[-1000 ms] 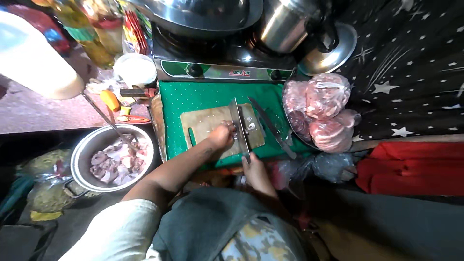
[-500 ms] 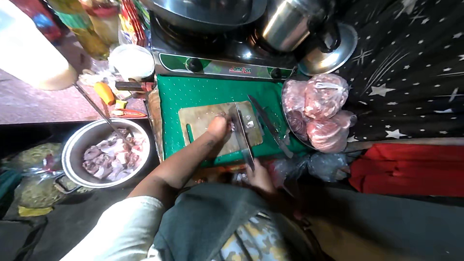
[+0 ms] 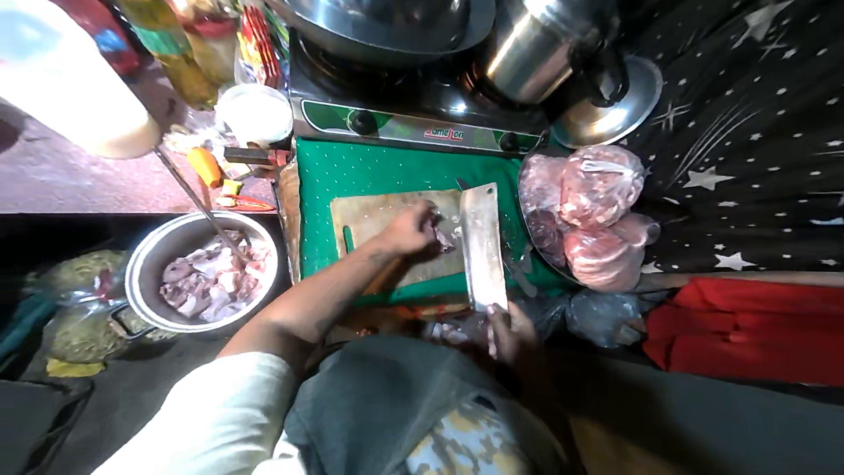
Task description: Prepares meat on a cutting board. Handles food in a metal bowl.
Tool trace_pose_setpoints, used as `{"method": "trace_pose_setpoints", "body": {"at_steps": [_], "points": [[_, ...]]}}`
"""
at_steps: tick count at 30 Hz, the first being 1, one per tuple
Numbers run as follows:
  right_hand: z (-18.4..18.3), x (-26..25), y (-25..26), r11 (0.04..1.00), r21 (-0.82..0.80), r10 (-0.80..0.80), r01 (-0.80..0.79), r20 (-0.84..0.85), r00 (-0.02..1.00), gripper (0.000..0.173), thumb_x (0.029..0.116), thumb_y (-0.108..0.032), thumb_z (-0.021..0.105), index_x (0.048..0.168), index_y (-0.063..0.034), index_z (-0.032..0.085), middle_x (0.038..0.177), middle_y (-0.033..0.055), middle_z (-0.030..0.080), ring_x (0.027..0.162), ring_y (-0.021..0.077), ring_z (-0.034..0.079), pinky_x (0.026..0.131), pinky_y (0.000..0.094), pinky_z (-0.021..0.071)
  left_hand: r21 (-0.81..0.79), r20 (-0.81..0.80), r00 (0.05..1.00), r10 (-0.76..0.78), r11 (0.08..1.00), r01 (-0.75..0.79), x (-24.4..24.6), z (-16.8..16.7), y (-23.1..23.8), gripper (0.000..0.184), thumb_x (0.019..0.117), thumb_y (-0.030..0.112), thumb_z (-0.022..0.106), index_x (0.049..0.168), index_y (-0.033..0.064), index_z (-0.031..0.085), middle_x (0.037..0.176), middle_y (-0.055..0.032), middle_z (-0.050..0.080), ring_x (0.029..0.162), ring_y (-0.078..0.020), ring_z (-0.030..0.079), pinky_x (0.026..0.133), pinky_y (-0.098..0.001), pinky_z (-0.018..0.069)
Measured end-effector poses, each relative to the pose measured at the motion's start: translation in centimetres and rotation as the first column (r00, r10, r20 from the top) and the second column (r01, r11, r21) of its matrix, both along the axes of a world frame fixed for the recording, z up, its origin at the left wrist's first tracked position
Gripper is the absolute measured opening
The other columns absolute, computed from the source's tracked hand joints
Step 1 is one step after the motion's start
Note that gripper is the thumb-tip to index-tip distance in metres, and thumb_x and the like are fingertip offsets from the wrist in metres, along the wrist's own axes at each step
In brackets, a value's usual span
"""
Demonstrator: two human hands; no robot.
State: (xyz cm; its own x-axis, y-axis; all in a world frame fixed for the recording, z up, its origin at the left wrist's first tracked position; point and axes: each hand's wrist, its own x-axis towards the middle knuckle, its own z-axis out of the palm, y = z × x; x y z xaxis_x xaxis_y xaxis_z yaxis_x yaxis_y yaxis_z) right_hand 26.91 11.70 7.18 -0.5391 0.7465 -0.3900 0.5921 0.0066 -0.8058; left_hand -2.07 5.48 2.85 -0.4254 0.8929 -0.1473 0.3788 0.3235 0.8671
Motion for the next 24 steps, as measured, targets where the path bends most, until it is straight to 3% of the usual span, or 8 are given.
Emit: {"method": "trace_pose_setpoints", "body": {"at_steps": [2,4,9,12,14,18,21,24], "points": [[0.3,0.6,0.1,0.995,0.097,-0.015,0.011,0.037,0.999,0.03,0.1062,-0.018,0.055,0.124,0.0057,0.059,0.065,0.0052,0.059,0.047,0.0089,0.056,0.046,0.0274,0.053,-0.111,-0.299,0.936,-0.184,0.981,0.157,2.3,-2.7,2.8,0.062,0.0868,0.044,0.074,0.144,0.0275,0.057,0.147,-0.014,0.054,0.134,-0.0392,0.051,0.102,-0.0641,0.0473],[-0.1,1.3,0.0,0.98,0.2,-0.005,-0.005,0.051,0.999,0.031,0.1047,-0.016,0.057,0.121,0.0096,0.061,0.068,0.0071,0.061,0.05,0.0085,0.056,0.051,0.0282,0.0538,-0.22,-0.458,0.842,-0.285,0.954,0.203,3.7,-4.1,4.5,0.047,0.0939,0.046,0.066,0.139,0.0324,0.062,0.15,-0.0094,0.053,0.138,-0.042,0.046,0.1,-0.0678,0.0443],[-2.0,1.8,-0.3,0.942,0.317,0.102,-0.115,0.057,0.993,0.031,0.1025,-0.014,0.058,0.116,0.0142,0.062,0.073,0.0112,0.063,0.057,0.0074,0.057,0.06,0.0295,0.0556,-0.177,-0.392,0.896,-0.207,0.973,0.148,2.4,-4.4,3.2,0.035,0.0986,0.032,0.065,0.129,0.0142,0.068,0.142,-0.0154,0.059,0.133,-0.0405,0.053,0.106,-0.0598,0.0468],[-1.3,-0.1,-0.4,0.916,0.336,0.181,-0.22,0.145,0.973,0.029,0.1039,-0.014,0.059,0.114,0.0137,0.061,0.076,0.0108,0.06,0.06,0.0063,0.056,0.061,0.0267,0.054,-0.067,-0.322,0.947,-0.006,0.998,-0.017,1.4,-2.6,-2.3,0.034,0.0939,0.027,0.07,0.121,0.0059,0.069,0.131,-0.0196,0.063,0.122,-0.0386,0.061,0.101,-0.0584,0.0507],[-1.9,-1.4,0.5,0.86,0.403,0.257,-0.313,0.186,0.948,0.031,0.103,-0.017,0.062,0.114,0.0124,0.064,0.086,0.0211,0.066,0.075,0.0235,0.063,0.075,0.0443,0.0544,0.025,-0.3,0.936,0.185,0.982,-0.186,0.7,-0.8,-7.1,0.032,0.0938,0.02,0.071,0.12,0.0023,0.068,0.128,-0.0213,0.064,0.12,-0.0376,0.062,0.102,-0.0554,0.0504],[-5.2,-5.0,2.8,0.686,0.592,0.375,-0.424,0.212,0.903,0.038,0.1009,-0.024,0.066,0.121,0.009,0.066,0.095,0.0319,0.07,0.087,0.0488,0.07,0.08,0.0673,0.0527,0.056,-0.354,0.771,0.53,0.834,-0.548,-2.5,-0.4,-17.1,0.035,0.0908,0.026,0.075,0.119,0.0054,0.07,0.123,-0.0196,0.065,0.114,-0.035,0.063,0.099,-0.0525,0.0527],[-6.3,-8.2,2.7,0.651,0.605,0.357,-0.459,0.29,0.888,0.045,0.1017,-0.03,0.066,0.132,0.003,0.063,0.106,0.0331,0.07,0.098,0.0545,0.068,0.086,0.0726,0.0493,-0.098,-0.255,0.712,0.654,0.715,-0.692,-5.4,-1.9,-25.3,0.064,0.0883,0.044,0.08,0.14,0.0101,0.062,0.15,-0.0249,0.049,0.13,-0.0391,0.057,0.107,-0.0578,0.0482],[-7.6,-10.6,2.4,0.559,0.668,0.335,-0.491,0.36,0.871,0.046,0.1001,-0.032,0.068,0.135,-0.0033,0.065,0.118,0.0303,0.069,0.105,0.0524,0.067,0.087,0.0712,0.0502,-0.21,-0.288,0.593,0.752,0.554,-0.805,-7.4,-3.5,-32.5,0.053,0.0951,0.04,0.071,0.139,0.0111,0.063,0.157,-0.024,0.043,0.136,-0.0411,0.053,0.11,-0.0613,0.0447]]}}
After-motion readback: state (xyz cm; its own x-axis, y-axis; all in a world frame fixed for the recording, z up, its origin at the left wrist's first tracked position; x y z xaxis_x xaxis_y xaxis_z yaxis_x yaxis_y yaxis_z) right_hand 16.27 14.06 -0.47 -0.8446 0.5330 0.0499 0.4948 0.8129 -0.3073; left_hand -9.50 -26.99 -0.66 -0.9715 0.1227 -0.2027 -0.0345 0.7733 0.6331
